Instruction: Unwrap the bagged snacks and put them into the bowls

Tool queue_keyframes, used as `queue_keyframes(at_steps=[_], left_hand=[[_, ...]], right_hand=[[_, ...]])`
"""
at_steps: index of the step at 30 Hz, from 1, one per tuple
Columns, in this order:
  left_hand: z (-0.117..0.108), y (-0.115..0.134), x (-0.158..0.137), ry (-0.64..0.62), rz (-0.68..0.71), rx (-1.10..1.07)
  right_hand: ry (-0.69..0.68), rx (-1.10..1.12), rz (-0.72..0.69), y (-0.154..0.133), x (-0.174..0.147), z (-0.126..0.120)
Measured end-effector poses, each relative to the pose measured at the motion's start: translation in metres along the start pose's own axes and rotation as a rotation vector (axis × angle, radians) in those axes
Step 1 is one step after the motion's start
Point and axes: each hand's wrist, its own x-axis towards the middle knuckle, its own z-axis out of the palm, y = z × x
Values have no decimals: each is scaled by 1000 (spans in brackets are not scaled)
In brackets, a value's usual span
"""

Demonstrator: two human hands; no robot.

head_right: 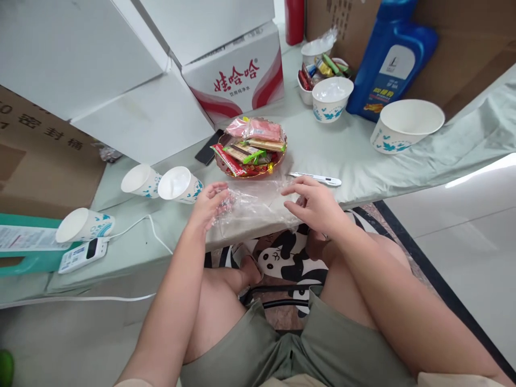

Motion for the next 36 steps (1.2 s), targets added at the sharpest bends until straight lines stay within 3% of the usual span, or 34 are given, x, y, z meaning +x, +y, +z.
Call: queue_keyframes(at_steps=[5, 9, 11, 14, 19, 21, 23, 24, 26, 29, 32, 36], left_hand=[[4, 2, -8, -140, -24, 5], [-3, 6, -7, -66, 90, -106], [-9, 10, -8, -35, 105, -151], [-13, 15, -14, -125, 65, -206], [-6, 20, -30, -389, 7, -200], [-3, 21, -34, -476, -3, -160], [-2, 23, -35, -463, 22, -187], [-2, 23, -35, -416, 49, -236], [-1, 23, -35, -329, 70, -362], [7, 16, -40, -433, -48, -436], [20, 7, -47, -596, -126, -268], [30, 0, -50, -411, -36, 25]], right_hand=[[-42, 30, 47, 8, -4, 0], [-55, 5, 110, 19, -8, -10], [19, -41, 148, 22, -8, -17], [115, 29, 136, 18, -6, -20], [-168, 447, 132, -5, 0, 13], [-361, 502, 200, -13, 4, 32], [-499, 483, 252, -18, 8, 45], [-501, 458, 260, -19, 10, 50], [-368, 414, 251, -21, 14, 53], [-183, 415, 238, -22, 15, 50], [-139, 321, 198, -22, 9, 46], [-49, 56, 149, -17, 0, 39]])
